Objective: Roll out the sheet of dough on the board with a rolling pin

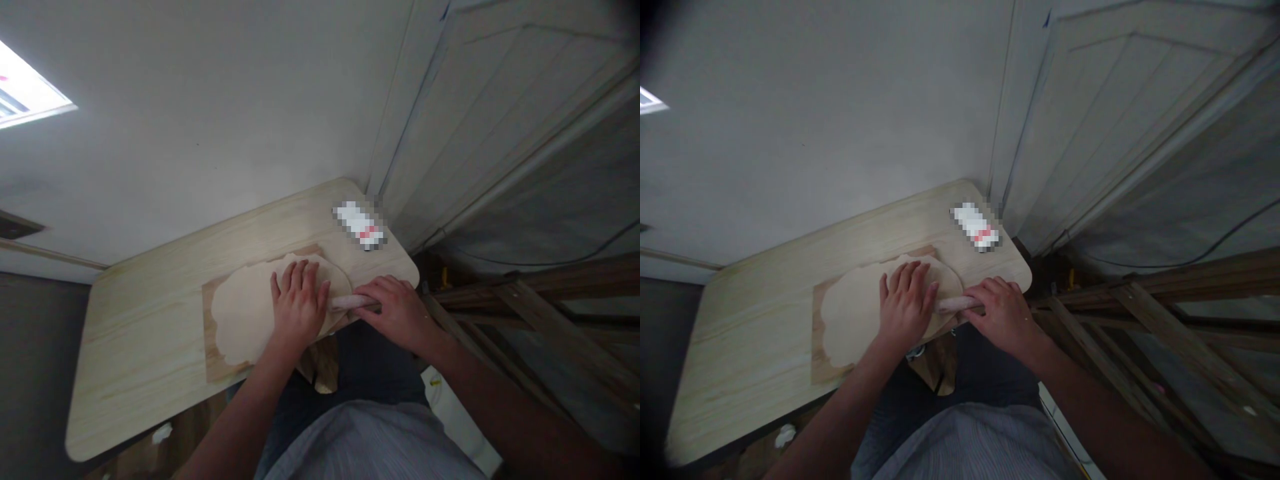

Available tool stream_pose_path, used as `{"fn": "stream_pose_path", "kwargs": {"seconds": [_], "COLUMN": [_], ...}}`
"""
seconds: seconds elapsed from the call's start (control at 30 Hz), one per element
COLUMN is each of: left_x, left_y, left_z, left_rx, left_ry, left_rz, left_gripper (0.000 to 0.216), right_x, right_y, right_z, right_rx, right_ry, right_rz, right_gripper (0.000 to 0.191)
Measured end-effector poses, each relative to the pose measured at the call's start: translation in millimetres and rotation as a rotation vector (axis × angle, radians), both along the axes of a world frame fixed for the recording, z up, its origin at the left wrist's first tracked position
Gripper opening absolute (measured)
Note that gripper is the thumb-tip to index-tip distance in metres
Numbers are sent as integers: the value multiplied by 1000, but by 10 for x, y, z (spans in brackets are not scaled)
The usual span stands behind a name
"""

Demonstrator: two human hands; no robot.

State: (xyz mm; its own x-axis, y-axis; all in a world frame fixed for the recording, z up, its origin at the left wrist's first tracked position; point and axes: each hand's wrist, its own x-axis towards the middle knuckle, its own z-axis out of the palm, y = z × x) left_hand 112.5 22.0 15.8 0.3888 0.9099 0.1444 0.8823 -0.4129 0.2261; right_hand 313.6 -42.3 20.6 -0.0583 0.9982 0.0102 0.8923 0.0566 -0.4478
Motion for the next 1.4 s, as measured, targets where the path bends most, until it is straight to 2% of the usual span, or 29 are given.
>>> {"fn": "stream_pose_path", "kwargs": {"seconds": [0.1,0.23,0.5,0.87,1.03,1.23,1.33,1.4], "left_x": [9,38,55,139,51,-174,-335,-445], "left_y": [42,168,428,827,787,715,640,530], "left_z": [-16,-27,-45,-50,-37,-32,47,104], "left_rx": [3,8,-23,9,-26,-22,37,76], "left_ry": [29,57,49,88,96,73,16,-43], "left_rz": [16,36,-16,-73,-138,-122,-106,-47], "left_gripper": [50,49,50,43,35,36,37,39], "right_x": [61,180,217,208,144,-108,-198,-244], "right_y": [43,124,249,523,397,154,91,60], "right_z": [-13,-83,-172,-168,-186,-211,-202,-206], "right_rx": [7,68,134,48,66,151,184,203], "right_ry": [48,102,155,160,185,157,166,178], "right_rz": [13,-10,-2,-104,-20,14,34,58], "right_gripper": [19,27,30,29,29,27,26,25]}}
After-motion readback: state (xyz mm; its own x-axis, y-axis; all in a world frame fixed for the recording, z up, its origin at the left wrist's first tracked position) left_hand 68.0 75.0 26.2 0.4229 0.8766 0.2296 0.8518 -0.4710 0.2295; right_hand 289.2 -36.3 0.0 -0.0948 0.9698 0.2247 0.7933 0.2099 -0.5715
